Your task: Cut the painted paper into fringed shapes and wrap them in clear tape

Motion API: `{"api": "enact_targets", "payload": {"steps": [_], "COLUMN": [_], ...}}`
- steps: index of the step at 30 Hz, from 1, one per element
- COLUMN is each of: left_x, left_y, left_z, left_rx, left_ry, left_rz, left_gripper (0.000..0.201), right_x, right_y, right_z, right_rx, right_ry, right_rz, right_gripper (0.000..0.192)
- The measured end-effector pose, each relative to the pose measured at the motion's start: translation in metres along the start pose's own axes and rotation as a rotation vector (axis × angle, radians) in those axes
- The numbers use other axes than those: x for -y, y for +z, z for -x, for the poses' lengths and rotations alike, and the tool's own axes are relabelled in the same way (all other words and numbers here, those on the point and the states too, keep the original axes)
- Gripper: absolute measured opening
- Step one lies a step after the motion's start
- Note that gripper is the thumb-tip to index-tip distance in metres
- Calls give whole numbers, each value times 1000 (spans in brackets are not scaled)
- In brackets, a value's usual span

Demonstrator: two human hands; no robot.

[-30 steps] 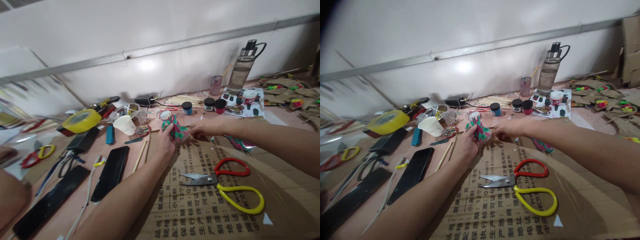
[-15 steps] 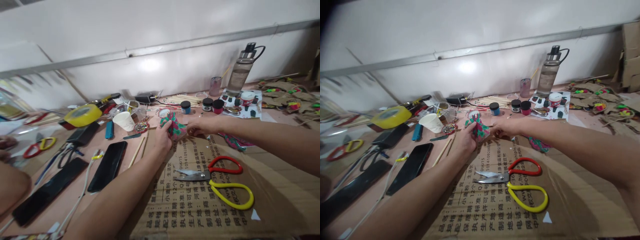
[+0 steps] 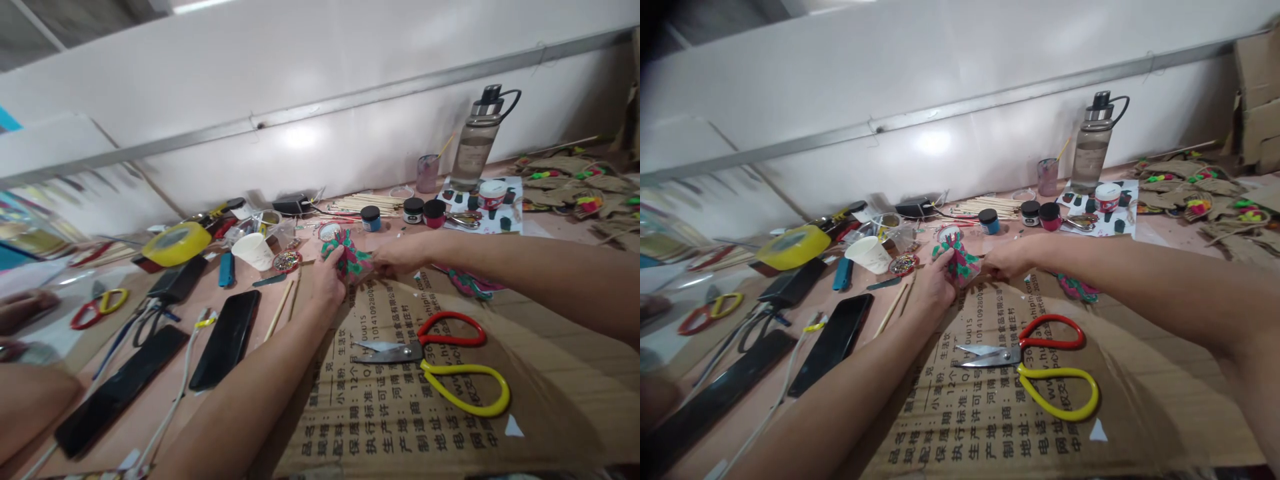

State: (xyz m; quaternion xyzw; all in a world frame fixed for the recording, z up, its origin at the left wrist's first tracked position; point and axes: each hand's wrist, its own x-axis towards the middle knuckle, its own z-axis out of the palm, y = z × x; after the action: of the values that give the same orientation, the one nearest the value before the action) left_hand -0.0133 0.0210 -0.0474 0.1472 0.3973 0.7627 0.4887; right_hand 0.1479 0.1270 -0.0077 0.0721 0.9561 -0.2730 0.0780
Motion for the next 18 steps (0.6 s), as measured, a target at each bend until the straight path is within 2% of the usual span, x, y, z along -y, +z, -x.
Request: {"api": "enact_targets", "payload": {"steps": [4,7,14,18], "left_x": [-4,-6,-6,-6], "left_y": [4,7,7,8], "left_z": [2,4,5,6], "left_rx": [-25,-25,-18,-40], "left_ry": [1,-2,-19,-16], "left_rz": [13,17,28,15], "left_gripper": [24,22,20,20], "right_x": [7,16,50,72], "right_y": [0,2,18,31], "right_z": [13,20,60,102], "right_rx": [43,7,-209,-324], "right_ry": [28,84,35,82], "right_rz": [169,252,-2,-148], "right_gripper": [10,8,20,18]}}
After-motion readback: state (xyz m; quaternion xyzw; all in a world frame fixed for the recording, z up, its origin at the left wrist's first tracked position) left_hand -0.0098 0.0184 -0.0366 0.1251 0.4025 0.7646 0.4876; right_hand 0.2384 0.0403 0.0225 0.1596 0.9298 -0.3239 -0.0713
